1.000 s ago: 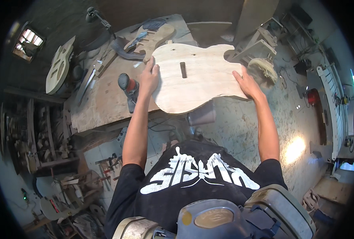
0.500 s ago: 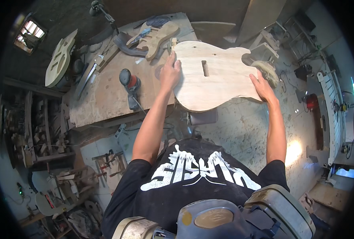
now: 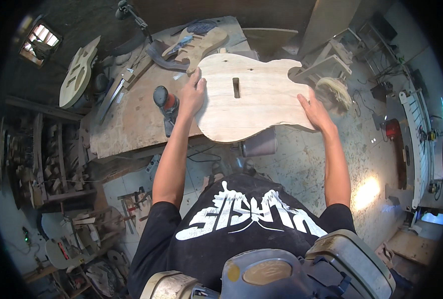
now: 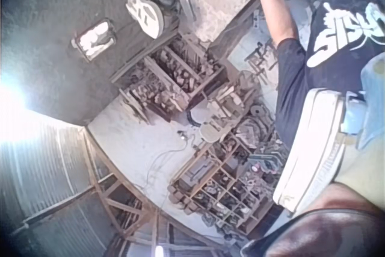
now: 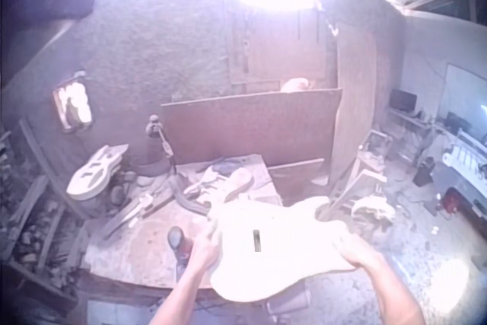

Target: The person sands the edges of a wooden electric guitar body using a belt sander. They turn the guitar body over several times to reach different sections of the perimeter and then rub the sanded edges with their fingers.

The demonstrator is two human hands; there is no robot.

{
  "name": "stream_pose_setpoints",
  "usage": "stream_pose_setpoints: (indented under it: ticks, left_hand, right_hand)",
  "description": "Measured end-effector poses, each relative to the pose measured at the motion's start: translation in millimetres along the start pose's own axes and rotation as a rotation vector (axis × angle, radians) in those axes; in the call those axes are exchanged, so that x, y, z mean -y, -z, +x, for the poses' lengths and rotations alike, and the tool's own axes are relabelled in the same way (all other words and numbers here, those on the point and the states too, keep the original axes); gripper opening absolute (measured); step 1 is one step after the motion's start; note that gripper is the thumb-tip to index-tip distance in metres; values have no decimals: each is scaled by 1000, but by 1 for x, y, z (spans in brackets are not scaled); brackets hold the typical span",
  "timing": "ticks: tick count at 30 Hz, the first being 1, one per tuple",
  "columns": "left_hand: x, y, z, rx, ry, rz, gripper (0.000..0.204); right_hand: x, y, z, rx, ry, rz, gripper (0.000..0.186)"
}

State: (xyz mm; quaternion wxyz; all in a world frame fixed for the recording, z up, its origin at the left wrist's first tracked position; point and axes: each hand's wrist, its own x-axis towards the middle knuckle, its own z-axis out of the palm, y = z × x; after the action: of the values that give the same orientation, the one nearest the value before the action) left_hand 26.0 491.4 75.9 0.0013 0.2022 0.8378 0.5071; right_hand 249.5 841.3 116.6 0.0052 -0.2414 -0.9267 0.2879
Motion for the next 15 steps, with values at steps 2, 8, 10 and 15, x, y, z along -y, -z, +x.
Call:
stream_pose_setpoints:
  ticks: [2, 8, 10, 15]
  left_hand:
    - [-8, -9, -1, -3, 8, -11, 55]
    - [-38, -54, -4, -5, 79, 38, 54]
    - [-39, -68, -3, -17, 45, 24, 55]
    - [-42, -76, -4, 15, 81, -52, 56]
  right_hand:
    - [-9, 6, 0, -5, 4, -1, 77]
    - [-50, 34, 2, -25, -3, -45, 78]
    - [-54, 42, 1, -22, -9, -37, 78]
    - [-66, 46, 0, -45, -32, -75, 82]
